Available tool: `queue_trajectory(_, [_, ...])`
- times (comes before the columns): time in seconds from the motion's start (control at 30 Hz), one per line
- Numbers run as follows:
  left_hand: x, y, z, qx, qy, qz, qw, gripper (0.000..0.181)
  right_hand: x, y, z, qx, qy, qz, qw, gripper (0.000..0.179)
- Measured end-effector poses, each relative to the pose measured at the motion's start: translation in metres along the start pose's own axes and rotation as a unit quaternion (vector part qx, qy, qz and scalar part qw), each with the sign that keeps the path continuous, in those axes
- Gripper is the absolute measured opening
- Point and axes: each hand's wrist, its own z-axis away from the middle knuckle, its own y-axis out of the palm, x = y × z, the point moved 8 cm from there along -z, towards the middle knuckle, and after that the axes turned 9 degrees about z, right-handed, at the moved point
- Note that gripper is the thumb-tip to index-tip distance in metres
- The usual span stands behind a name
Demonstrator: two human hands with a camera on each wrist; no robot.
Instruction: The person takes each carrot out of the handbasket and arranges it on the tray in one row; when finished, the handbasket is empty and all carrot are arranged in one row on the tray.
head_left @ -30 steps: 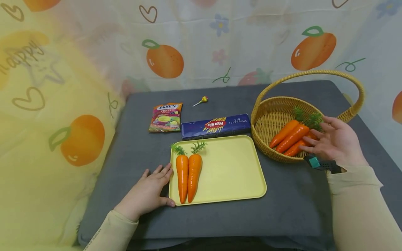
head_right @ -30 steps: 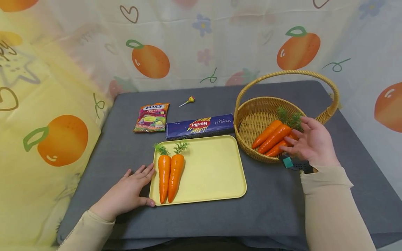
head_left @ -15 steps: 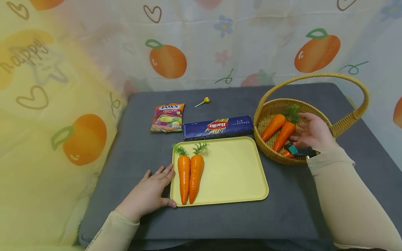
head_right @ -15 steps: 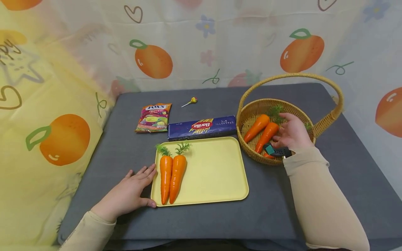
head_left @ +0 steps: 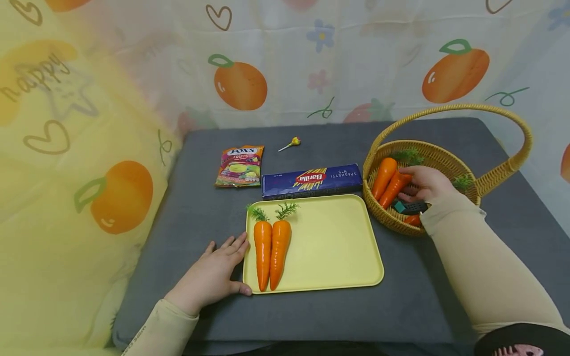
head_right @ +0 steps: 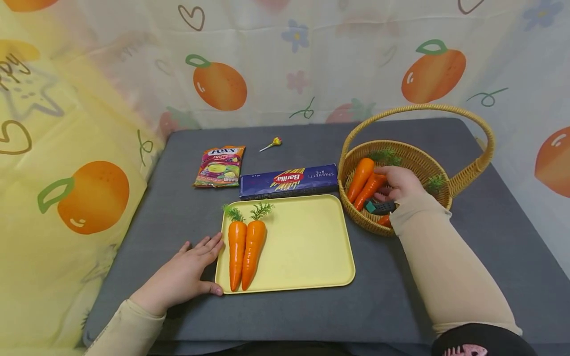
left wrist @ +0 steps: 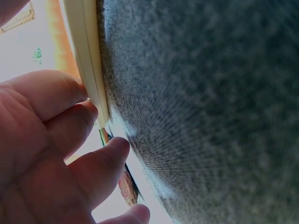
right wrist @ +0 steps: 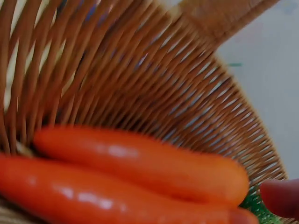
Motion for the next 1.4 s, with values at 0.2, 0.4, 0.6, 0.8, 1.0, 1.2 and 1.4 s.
queue_trajectory(0.2, [0.000, 0.001, 0.001, 0.001, -0.003, 0.003, 1.0000, 0.119, 0.004, -0.001, -0.008, -0.048, -0.028, 0.084, 0.9949, 0.014])
queue_trajectory(0.4, [0.000, 0.002, 0.002, -0.002, -0.001, 0.001, 1.0000, 0.119, 0.006, 0.000, -0.005, 0.001, -0.028, 0.035, 0.9990, 0.011])
queue_trajectory(0.6, [0.000, 0.002, 0.002, -0.003, -0.001, 0.001, 1.0000, 0.119, 0.011, 0.003, 0.012, 0.035, -0.039, -0.081, 0.9953, 0.005])
queue_trajectory(0.8, [0.000, 0.002, 0.002, -0.008, 0.007, -0.002, 0.9999, 0.118, 0.015, 0.005, 0.035, 0.054, -0.057, -0.177, 0.9811, 0.026])
queue_trajectory(1.0, [0.000, 0.001, 0.002, -0.007, 0.009, -0.006, 0.9999, 0.118, 0.019, 0.011, 0.055, 0.055, -0.114, -0.148, 0.9809, 0.027])
queue_trajectory(1.2, [-0.001, -0.001, 0.001, -0.008, 0.009, -0.007, 0.9999, 0.118, 0.014, 0.036, 0.067, 0.072, -0.170, -0.116, 0.9758, 0.037])
queue_trajectory(1.4, [-0.002, 0.000, 0.001, -0.010, 0.012, -0.004, 0.9999, 0.118, 0.001, 0.077, 0.074, 0.116, -0.198, -0.093, 0.9687, 0.032])
